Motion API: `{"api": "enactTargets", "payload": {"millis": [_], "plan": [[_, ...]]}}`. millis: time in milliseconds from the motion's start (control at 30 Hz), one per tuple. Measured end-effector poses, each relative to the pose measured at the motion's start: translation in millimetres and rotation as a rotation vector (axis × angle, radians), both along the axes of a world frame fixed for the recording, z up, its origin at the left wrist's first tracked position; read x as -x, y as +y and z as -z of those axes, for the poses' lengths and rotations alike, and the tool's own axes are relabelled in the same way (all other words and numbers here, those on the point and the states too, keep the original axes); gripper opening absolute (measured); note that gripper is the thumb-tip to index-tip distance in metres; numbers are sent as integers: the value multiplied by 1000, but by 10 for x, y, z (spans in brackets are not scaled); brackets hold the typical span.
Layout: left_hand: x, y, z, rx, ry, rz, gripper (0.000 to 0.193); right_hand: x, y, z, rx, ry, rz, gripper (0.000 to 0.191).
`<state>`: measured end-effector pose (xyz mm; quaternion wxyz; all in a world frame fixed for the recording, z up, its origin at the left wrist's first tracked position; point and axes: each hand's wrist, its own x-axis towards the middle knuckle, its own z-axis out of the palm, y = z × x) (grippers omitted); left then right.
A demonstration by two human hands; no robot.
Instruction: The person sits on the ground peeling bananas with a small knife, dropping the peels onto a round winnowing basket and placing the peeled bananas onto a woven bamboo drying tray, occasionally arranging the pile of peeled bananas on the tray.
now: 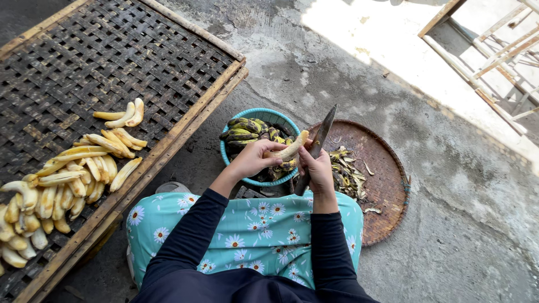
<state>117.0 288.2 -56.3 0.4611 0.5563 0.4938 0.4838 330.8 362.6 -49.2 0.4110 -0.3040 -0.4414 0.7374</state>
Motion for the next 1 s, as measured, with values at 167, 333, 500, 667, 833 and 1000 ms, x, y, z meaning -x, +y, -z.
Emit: {"api": "enactTargets", "payload": {"millis": [167, 333, 500, 667, 833, 1000], "plan": [[-48, -13, -95, -87, -16, -357, 15, 141, 15, 115, 1, 45, 46, 25], [-54, 34, -272, -97, 557, -534, 17, 149, 62, 233, -162, -146, 125, 27], [-333, 455, -604, -470, 750, -615, 8, 263, 225, 574, -358, -360, 171, 32], [-1324, 1067, -865, -1088, 1143, -636, 58, 385, 305, 746, -199, -387, 143, 37], [-2035, 1361, -779, -564, 1540, -29, 37, 372, 206, 709, -388, -383, 187, 34], [-2280, 1531, -521, -732, 1422, -184, 27, 336, 145, 600, -364, -440, 170, 33]]}}
